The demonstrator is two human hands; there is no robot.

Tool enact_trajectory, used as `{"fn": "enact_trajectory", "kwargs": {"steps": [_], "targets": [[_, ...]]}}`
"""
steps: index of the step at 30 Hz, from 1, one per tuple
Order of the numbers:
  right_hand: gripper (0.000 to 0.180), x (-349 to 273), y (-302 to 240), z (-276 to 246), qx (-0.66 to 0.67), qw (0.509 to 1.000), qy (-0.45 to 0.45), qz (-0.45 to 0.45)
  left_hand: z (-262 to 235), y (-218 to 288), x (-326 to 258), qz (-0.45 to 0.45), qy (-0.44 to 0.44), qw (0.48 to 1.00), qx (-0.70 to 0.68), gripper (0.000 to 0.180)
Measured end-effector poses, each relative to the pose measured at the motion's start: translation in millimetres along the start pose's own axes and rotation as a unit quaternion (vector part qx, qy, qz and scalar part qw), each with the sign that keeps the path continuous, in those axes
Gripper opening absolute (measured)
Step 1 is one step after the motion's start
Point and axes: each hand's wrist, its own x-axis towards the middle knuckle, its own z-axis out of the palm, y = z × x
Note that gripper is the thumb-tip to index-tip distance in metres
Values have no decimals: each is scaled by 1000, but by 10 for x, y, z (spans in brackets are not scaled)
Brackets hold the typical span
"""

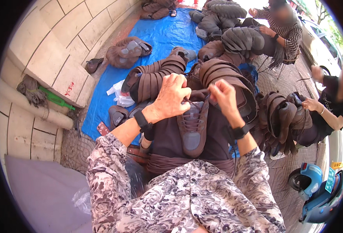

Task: The recorder is lacing brown shoes while seated outdoors with other workers.

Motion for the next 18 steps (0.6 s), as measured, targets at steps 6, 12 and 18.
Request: {"fn": "enact_trajectory", "kwargs": {"steps": [6, 12, 18], "targets": [[14, -654, -157, 19, -308, 857, -123, -394, 385, -209, -255, -458, -25, 585, -669, 7], [19, -615, -452, 213, -222, 843, -261, -416, 385, 68, -313, -380, -47, 658, -648, 17], [9, -224, -533, 282, 60, 985, -156, -45, 361, -45, -383, -311, -107, 682, -653, 20]]}}
